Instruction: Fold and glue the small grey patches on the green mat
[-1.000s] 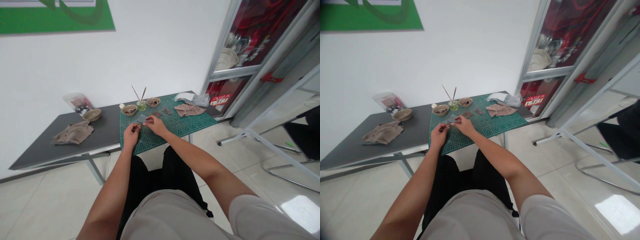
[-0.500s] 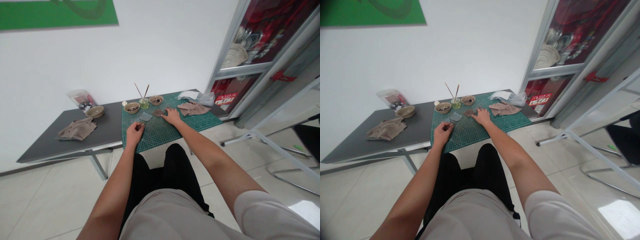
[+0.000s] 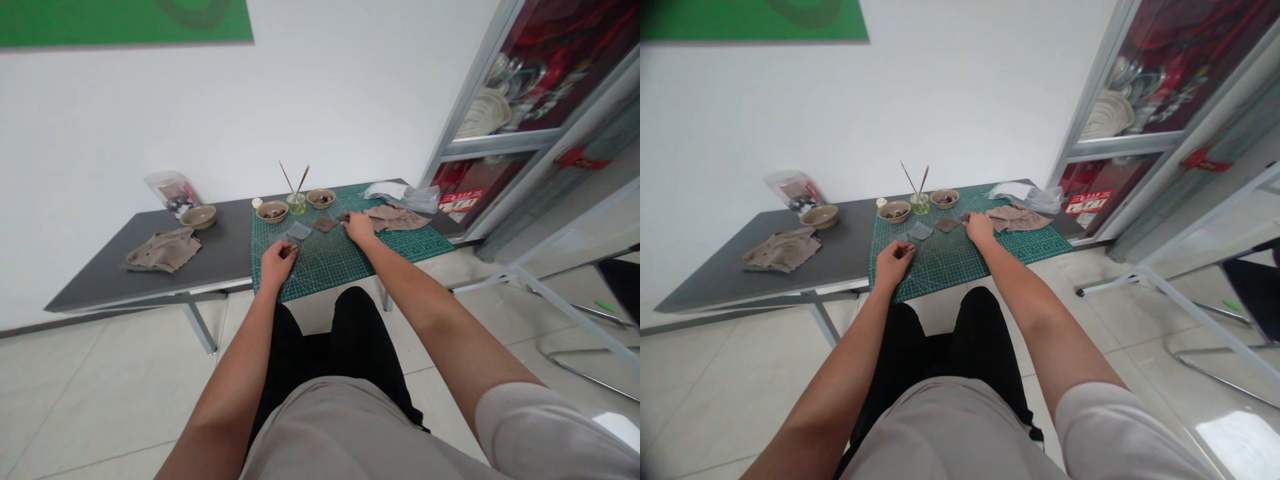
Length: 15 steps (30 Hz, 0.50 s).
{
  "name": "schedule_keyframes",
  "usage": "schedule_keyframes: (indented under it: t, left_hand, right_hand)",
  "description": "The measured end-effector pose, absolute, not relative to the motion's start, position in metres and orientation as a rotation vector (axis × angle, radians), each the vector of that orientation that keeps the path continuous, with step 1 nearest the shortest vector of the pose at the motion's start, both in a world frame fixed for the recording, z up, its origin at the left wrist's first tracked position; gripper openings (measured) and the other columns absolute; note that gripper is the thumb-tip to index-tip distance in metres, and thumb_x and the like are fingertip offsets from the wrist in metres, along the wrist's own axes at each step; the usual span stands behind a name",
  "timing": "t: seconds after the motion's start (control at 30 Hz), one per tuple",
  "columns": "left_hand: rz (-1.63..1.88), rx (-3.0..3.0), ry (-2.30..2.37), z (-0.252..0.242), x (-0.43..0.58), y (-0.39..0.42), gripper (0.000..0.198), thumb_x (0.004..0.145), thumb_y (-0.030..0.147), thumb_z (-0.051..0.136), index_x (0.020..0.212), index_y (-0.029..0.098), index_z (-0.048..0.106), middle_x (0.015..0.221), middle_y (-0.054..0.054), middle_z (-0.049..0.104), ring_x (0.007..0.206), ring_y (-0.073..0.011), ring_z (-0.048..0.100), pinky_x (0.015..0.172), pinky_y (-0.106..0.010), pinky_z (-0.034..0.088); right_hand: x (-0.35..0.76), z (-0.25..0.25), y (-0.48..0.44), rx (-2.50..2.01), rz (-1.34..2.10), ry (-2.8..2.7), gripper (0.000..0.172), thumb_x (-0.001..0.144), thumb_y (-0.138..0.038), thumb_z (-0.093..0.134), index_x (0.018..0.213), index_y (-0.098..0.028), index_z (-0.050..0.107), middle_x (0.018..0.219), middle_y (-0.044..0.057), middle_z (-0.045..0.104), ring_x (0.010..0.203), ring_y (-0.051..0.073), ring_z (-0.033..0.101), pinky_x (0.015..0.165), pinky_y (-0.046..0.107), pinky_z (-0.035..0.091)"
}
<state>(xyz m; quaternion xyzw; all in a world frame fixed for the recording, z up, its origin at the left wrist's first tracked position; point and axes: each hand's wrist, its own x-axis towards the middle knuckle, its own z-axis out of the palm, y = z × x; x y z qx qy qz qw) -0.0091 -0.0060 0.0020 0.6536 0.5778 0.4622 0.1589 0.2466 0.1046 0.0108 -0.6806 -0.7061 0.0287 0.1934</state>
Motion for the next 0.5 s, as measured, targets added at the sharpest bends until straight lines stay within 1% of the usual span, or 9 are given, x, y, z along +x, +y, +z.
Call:
schedule_keyframes:
  t: [0.07,0.13,0.2,0.27,0.37,0.5]
  left_hand:
    - [1.328,1.863,1.663,0.002,-0.009,-0.006,0.015,0.079,0.031,0.063,0.086,0.019,0.068,0.075,0.000,0.065,0.067,-0.0141,0.057,0.068,-0.026,0.045]
    - [1.346,1.868,1.688,0.003,-0.008,-0.006,0.015,0.079,0.031,0.063,0.086,0.019,0.067,0.078,-0.001,0.065,0.068,-0.0143,0.057,0.069,-0.027,0.046]
    - [1.372,1.879,1.699,0.004,-0.008,-0.006,0.014,0.080,0.032,0.062,0.085,0.019,0.066,0.082,-0.002,0.066,0.070,-0.0147,0.057,0.071,-0.028,0.047]
    - [1.394,1.891,1.679,0.004,-0.008,-0.006,0.014,0.081,0.032,0.061,0.085,0.019,0.066,0.084,-0.003,0.066,0.071,-0.0147,0.057,0.072,-0.028,0.048]
    - [1.380,1.894,1.641,0.003,-0.007,-0.006,0.014,0.080,0.030,0.060,0.086,0.020,0.068,0.084,-0.003,0.066,0.072,-0.0146,0.059,0.072,-0.027,0.048]
    - [1.347,1.828,1.684,0.001,-0.005,-0.004,0.018,0.079,0.030,0.063,0.091,0.020,0.069,0.078,-0.002,0.068,0.070,-0.0153,0.060,0.072,-0.028,0.049]
  right_hand:
    - [0.248,0.014,0.104,-1.925,0.063,-2.006,0.032,0.092,-0.029,0.051,0.109,-0.008,0.069,0.109,0.023,0.067,0.108,0.033,0.058,0.093,0.044,0.042]
    - [0.249,0.017,0.101,-1.943,0.029,-1.973,0.032,0.093,-0.025,0.044,0.105,-0.008,0.068,0.105,0.024,0.068,0.104,0.034,0.060,0.090,0.044,0.043]
    - [0.247,0.021,0.094,-1.941,-0.003,-1.878,0.031,0.093,-0.023,0.041,0.108,-0.008,0.065,0.103,0.024,0.068,0.100,0.034,0.062,0.087,0.043,0.044]
    - [0.244,0.024,0.086,-1.889,0.011,-1.781,0.031,0.091,-0.025,0.044,0.113,-0.010,0.059,0.102,0.022,0.068,0.097,0.033,0.063,0.086,0.041,0.044]
    - [0.236,0.028,0.074,-1.733,0.142,-1.704,0.028,0.089,-0.028,0.047,0.113,-0.014,0.053,0.099,0.016,0.067,0.093,0.030,0.063,0.084,0.038,0.045]
    - [0.212,0.025,0.063,-1.534,0.469,-1.627,0.011,0.088,-0.031,0.045,0.093,-0.022,0.050,0.088,0.008,0.065,0.086,0.024,0.062,0.082,0.035,0.046]
